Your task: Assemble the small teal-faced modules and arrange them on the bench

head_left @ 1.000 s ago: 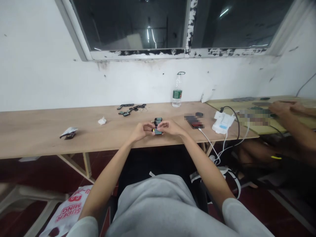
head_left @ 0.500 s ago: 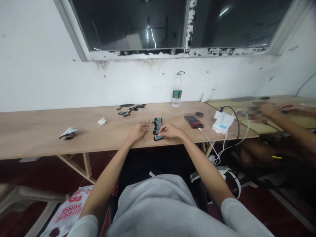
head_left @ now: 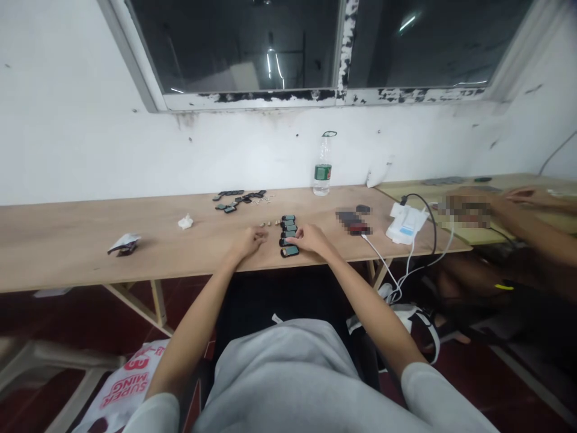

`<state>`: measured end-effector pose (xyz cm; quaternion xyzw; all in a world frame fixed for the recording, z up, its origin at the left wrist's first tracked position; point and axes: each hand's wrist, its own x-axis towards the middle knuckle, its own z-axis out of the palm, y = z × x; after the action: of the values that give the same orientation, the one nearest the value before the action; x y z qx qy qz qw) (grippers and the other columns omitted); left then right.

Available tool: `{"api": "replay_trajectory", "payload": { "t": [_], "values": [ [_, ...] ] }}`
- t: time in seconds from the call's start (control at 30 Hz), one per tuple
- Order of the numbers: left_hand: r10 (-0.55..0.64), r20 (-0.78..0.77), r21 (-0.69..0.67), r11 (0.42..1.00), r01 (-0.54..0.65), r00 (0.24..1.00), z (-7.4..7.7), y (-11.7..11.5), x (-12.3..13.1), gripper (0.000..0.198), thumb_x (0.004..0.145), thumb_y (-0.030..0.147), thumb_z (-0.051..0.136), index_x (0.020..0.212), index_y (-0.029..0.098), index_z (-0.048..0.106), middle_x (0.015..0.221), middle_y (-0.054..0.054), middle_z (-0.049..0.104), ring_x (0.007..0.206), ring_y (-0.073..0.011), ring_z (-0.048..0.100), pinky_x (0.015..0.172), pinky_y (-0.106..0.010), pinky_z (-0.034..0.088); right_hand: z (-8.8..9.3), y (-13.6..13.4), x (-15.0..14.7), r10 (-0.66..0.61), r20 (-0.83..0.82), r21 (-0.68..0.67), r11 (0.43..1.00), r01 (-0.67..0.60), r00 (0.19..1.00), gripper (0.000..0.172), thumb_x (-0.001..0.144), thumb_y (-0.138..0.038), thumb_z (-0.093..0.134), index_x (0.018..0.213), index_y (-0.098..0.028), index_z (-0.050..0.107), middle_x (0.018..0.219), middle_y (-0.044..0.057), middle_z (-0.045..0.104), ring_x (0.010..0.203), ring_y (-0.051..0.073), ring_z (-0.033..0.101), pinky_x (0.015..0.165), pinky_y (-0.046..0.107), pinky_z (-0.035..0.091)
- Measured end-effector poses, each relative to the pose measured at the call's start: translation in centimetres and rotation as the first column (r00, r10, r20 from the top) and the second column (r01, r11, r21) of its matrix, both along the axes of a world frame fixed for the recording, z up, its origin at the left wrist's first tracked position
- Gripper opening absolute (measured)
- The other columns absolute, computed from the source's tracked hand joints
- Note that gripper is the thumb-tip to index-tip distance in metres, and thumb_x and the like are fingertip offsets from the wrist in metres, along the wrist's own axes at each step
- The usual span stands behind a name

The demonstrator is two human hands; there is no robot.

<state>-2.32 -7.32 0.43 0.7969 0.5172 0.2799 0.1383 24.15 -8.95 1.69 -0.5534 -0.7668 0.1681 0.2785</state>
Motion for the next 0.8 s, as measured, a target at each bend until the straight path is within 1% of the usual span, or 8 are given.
{"api": "replay_trajectory", "payload": {
  "t": [0.13,0.23,0.3,0.4,0.47,0.57,0.7,0.8],
  "values": [
    [0.01,0.04,-0.03,0.999,-0.009,0.999,-0.4,0.6,-0.7,0.025,0.082,0.036,0.066,0.094,0.018,0.078,0.108,-0.013,0.077,0.092,-0.0308,0.071,0.085,-0.041,0.056,-0.1,0.1,-0.1,0.016,-0.014,-0.027,1.0,-0.017,1.0,0.037,0.075,-0.054,0.078,0.079,-0.019,0.072,0.081,0.007,0.075,0.076,0.021,0.067,0.066,0.027,0.044],
    [0.039,0.046,-0.043,0.998,-0.037,0.998,-0.5,0.7,-0.7,0.027,0.08,0.038,0.067,0.095,0.018,0.079,0.1,-0.012,0.078,0.09,-0.0296,0.072,0.084,-0.041,0.057,-0.4,0.5,-0.1,0.046,-0.059,-0.053,0.997,-0.049,0.997,0.035,0.074,-0.051,0.08,0.08,-0.017,0.072,0.081,0.006,0.074,0.075,0.02,0.066,0.065,0.026,0.044],
    [0.032,0.054,-0.051,0.998,-0.029,0.998,-0.1,0.2,-0.3,0.029,0.081,0.039,0.068,0.097,0.018,0.079,0.097,-0.011,0.078,0.087,-0.0286,0.072,0.084,-0.04,0.057,-0.8,0.9,0.0,0.071,-0.112,-0.064,0.995,-0.078,0.991,0.036,0.07,-0.049,0.081,0.081,-0.017,0.071,0.079,0.005,0.073,0.072,0.019,0.065,0.063,0.026,0.043],
    [-0.063,0.116,-0.064,0.995,0.071,0.991,1.3,-1.1,0.8,0.031,0.082,0.041,0.068,0.101,0.019,0.08,0.104,-0.009,0.078,0.09,-0.0274,0.073,0.087,-0.038,0.057,-1.4,1.3,0.0,0.097,-0.229,-0.048,0.993,-0.111,0.969,0.034,0.067,-0.045,0.082,0.081,-0.017,0.067,0.076,0.001,0.071,0.07,0.017,0.064,0.06,0.025,0.043],
    [-0.131,0.151,-0.057,0.988,0.141,0.98,2.2,-2.1,1.8,0.032,0.084,0.039,0.067,0.104,0.019,0.079,0.11,-0.008,0.078,0.096,-0.0272,0.072,0.09,-0.038,0.057,-1.6,1.4,-0.2,0.095,-0.32,-0.041,0.993,-0.113,0.943,0.03,0.068,-0.04,0.081,0.081,-0.018,0.066,0.073,0.0,0.07,0.068,0.017,0.065,0.059,0.024,0.043],
    [-0.183,0.163,-0.012,0.982,0.188,0.969,3.0,-3.2,3.2,0.029,0.086,0.033,0.064,0.105,0.017,0.079,0.112,-0.008,0.077,0.101,-0.0272,0.072,0.092,-0.039,0.057,-1.7,1.4,-0.5,0.099,-0.467,-0.085,0.984,-0.156,0.879,0.028,0.071,-0.037,0.08,0.084,-0.017,0.067,0.066,-0.001,0.069,0.062,0.017,0.065,0.057,0.024,0.045],
    [-0.197,0.118,0.083,0.979,0.188,0.973,2.9,-3.5,3.9,0.027,0.085,0.025,0.06,0.102,0.018,0.08,0.113,-0.008,0.077,0.106,-0.0275,0.071,0.094,-0.038,0.058,-1.7,1.5,-0.8,0.107,-0.622,-0.137,0.96,-0.242,0.776,0.029,0.074,-0.038,0.081,0.088,-0.015,0.069,0.069,0.003,0.071,0.059,0.016,0.066,0.057,0.025,0.05],
    [-0.202,0.094,0.159,0.97,0.186,0.975,2.5,-3.2,3.8,0.025,0.087,0.025,0.06,0.1,0.02,0.081,0.111,-0.007,0.078,0.11,-0.0277,0.07,0.099,-0.04,0.055,-1.7,1.7,-0.8,0.115,-0.66,-0.122,0.959,-0.257,0.742,0.029,0.074,-0.038,0.082,0.087,-0.014,0.072,0.072,0.006,0.073,0.061,0.016,0.067,0.059,0.025,0.052]
  ]
}}
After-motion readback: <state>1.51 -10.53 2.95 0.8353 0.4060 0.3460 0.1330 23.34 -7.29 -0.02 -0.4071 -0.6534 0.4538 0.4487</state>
